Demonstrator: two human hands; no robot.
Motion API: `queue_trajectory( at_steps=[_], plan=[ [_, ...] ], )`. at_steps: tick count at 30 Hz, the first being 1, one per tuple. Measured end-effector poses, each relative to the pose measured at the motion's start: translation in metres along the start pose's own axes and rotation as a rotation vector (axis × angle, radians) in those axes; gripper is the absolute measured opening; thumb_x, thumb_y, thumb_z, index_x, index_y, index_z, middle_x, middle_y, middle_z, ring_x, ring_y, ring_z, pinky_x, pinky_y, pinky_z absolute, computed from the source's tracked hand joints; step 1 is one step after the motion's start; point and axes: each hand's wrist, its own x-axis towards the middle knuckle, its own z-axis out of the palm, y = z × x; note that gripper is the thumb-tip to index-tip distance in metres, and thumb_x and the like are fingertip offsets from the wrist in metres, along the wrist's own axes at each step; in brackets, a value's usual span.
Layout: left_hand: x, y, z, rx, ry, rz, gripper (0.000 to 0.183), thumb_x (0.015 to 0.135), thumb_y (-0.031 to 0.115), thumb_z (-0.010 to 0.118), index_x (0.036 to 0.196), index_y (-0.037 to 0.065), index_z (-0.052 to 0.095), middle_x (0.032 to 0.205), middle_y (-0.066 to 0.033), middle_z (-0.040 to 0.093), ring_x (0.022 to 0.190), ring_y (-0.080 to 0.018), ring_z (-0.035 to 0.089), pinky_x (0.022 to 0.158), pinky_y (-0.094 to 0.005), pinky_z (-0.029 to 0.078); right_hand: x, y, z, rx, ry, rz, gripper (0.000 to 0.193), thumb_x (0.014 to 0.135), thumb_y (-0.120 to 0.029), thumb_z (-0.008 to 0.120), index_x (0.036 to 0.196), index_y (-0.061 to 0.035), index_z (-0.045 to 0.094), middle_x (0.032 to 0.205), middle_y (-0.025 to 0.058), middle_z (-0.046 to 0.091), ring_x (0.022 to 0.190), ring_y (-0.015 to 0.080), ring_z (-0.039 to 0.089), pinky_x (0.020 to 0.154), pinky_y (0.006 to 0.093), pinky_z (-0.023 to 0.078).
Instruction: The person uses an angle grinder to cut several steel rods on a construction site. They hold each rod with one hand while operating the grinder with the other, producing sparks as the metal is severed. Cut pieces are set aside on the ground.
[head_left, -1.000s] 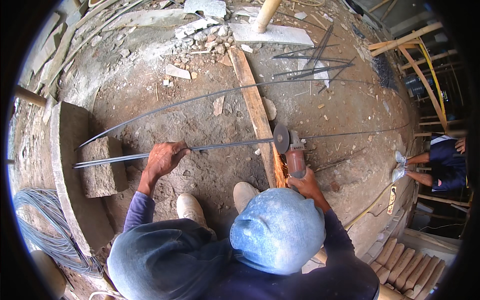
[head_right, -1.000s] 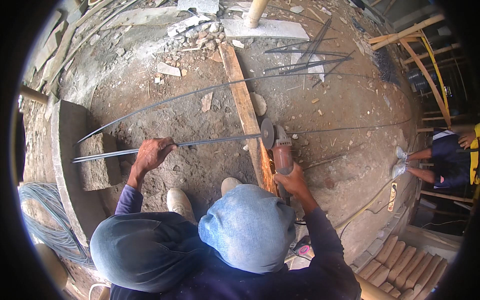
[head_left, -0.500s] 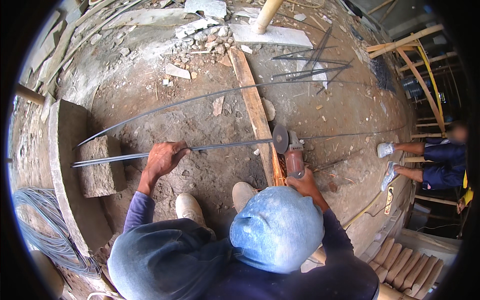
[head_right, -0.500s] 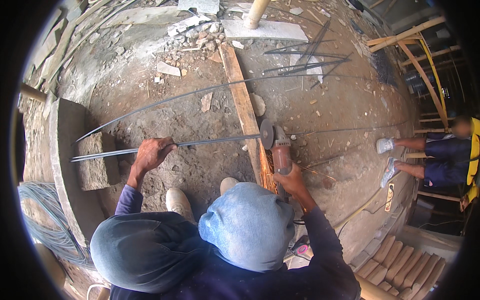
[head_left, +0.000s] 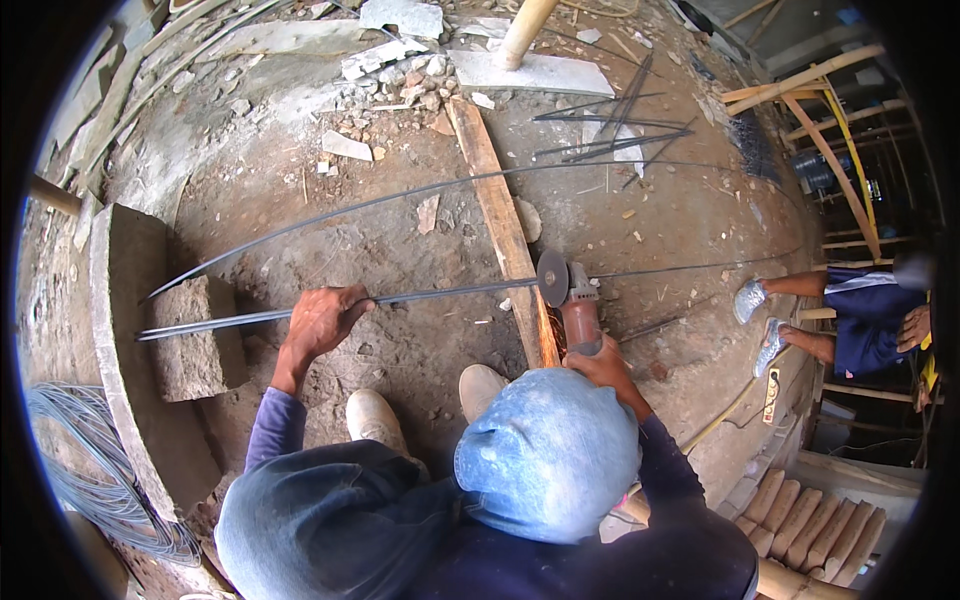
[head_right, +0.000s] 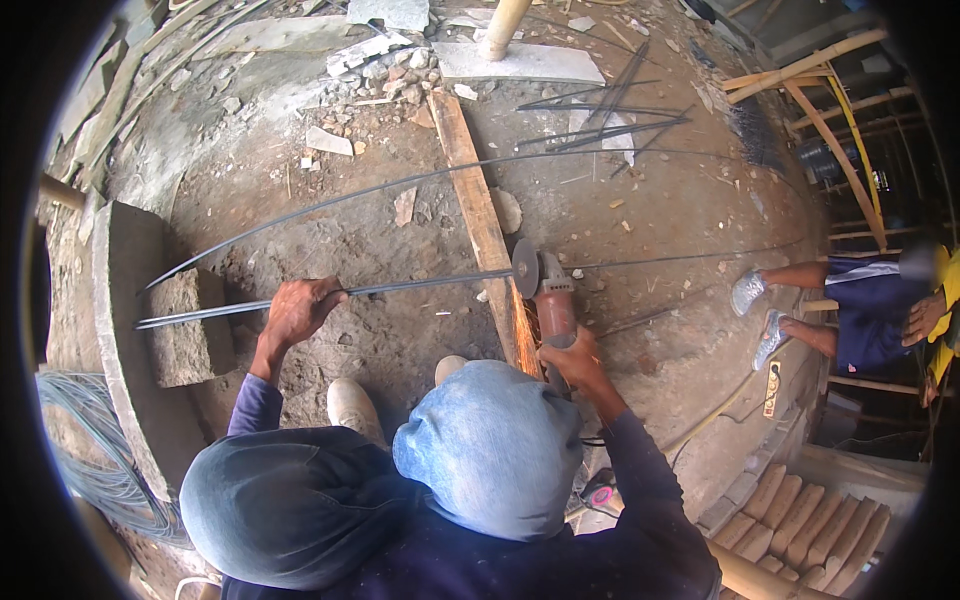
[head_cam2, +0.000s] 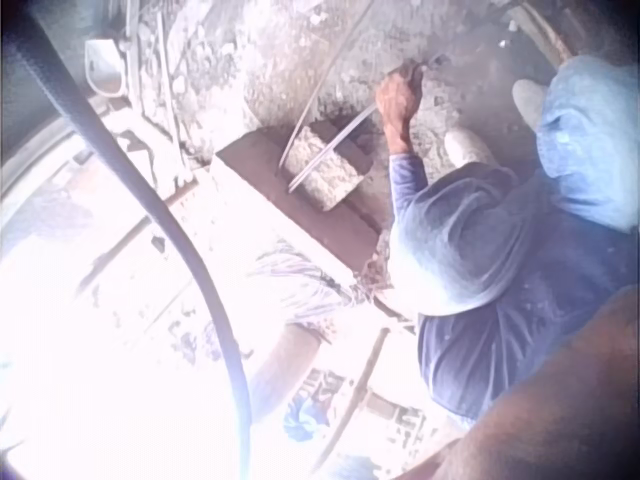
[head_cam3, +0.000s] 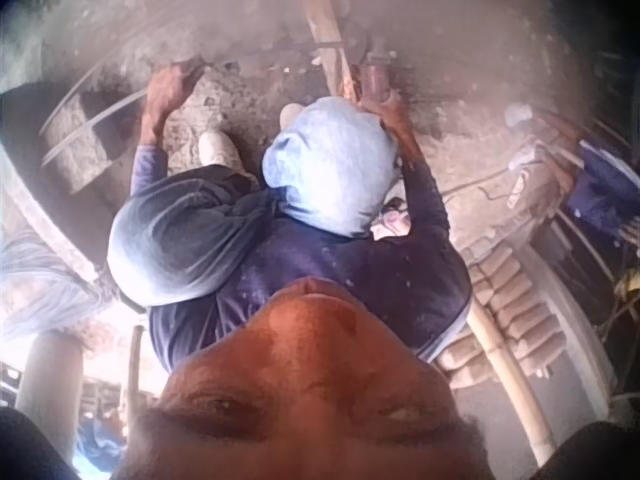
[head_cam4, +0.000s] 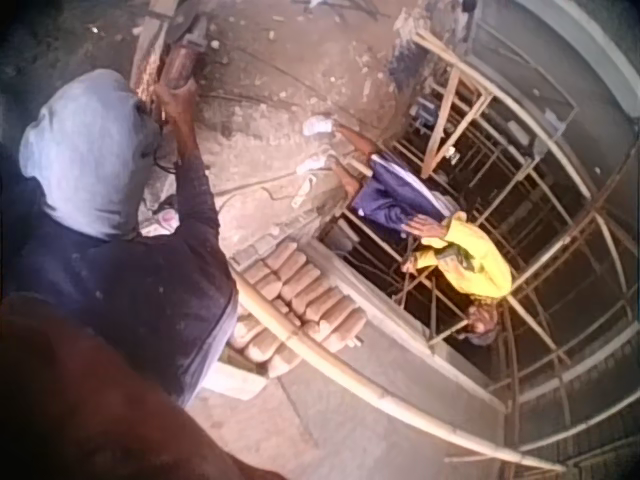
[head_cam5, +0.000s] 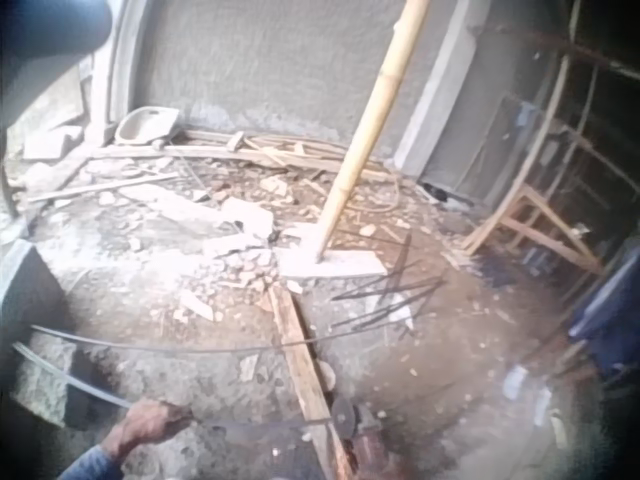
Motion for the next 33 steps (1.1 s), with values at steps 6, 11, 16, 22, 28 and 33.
queue_trajectory(
  at_steps=[6, 11, 16, 22, 28, 33],
  plan=[
    [0.0, -0.001, 0.001, -0.018, 0.027, 0.024, 0.032, 0.107, 0.043, 0.067, 0.105, 0.011, 0.072, 0.085, -0.0169, 0.075, 0.084, -0.0436, 0.072, 0.071, -0.054, 0.054, -0.005, -0.004, 0.002, 0.008, 0.012, -0.014, 0.05, 0.074, -0.019, 0.086, 0.116, 0.0028, 0.068, 0.092, 0.0096, 0.075, 0.074, 0.0185, 0.071, 0.069, 0.0375, 0.059],
    [-0.002, 0.0, -0.001, -0.008, 0.005, 0.006, 0.03, 0.107, 0.042, 0.067, 0.108, 0.013, 0.074, 0.089, -0.0157, 0.077, 0.086, -0.0425, 0.073, 0.072, -0.0535, 0.055, -0.007, -0.016, 0.0, 0.064, -0.008, 0.059, 0.049, 0.074, -0.02, 0.086, 0.114, 0.0023, 0.068, 0.09, 0.009, 0.073, 0.075, 0.0189, 0.071, 0.069, 0.0375, 0.058],
    [-0.001, 0.0, -0.002, -0.041, 0.003, 0.0, 0.029, 0.107, 0.042, 0.067, 0.108, 0.014, 0.074, 0.09, -0.0145, 0.078, 0.087, -0.0416, 0.074, 0.073, -0.0527, 0.055, -0.004, -0.012, 0.001, 0.0, 0.009, -0.011, 0.051, 0.074, -0.021, 0.085, 0.115, 0.0035, 0.068, 0.086, 0.0082, 0.073, 0.073, 0.0201, 0.071, 0.07, 0.0377, 0.059],
    [-0.001, 0.0, 0.0, -0.019, 0.014, 0.009, 0.03, 0.107, 0.042, 0.067, 0.107, 0.014, 0.074, 0.091, -0.0145, 0.078, 0.088, -0.0412, 0.074, 0.073, -0.0526, 0.056, -0.004, -0.008, 0.001, -0.055, 0.021, 0.014, 0.055, 0.072, -0.023, 0.085, 0.116, 0.0045, 0.068, 0.089, 0.0101, 0.074, 0.073, 0.0207, 0.072, 0.071, 0.0384, 0.06],
    [-0.001, 0.0, 0.0, -0.013, 0.01, -0.002, 0.031, 0.107, 0.043, 0.067, 0.108, 0.013, 0.074, 0.09, -0.0149, 0.077, 0.088, -0.0413, 0.074, 0.074, -0.0526, 0.056, -0.007, -0.023, 0.004, -0.057, 0.067, 0.015, 0.054, 0.072, -0.021, 0.084, 0.116, 0.0041, 0.068, 0.086, 0.0098, 0.073, 0.071, 0.021, 0.072, 0.068, 0.039, 0.059],
    [-0.002, -0.001, 0.001, -0.026, 0.023, 0.011, 0.032, 0.107, 0.044, 0.067, 0.108, 0.012, 0.074, 0.09, -0.0154, 0.077, 0.088, -0.0419, 0.074, 0.074, -0.0525, 0.056, -0.014, -0.027, 0.002, 0.008, 0.051, 0.053, 0.048, 0.074, -0.017, 0.082, 0.115, 0.0032, 0.067, 0.084, 0.0083, 0.072, 0.069, 0.0187, 0.071, 0.066, 0.0368, 0.059]
  ],
)
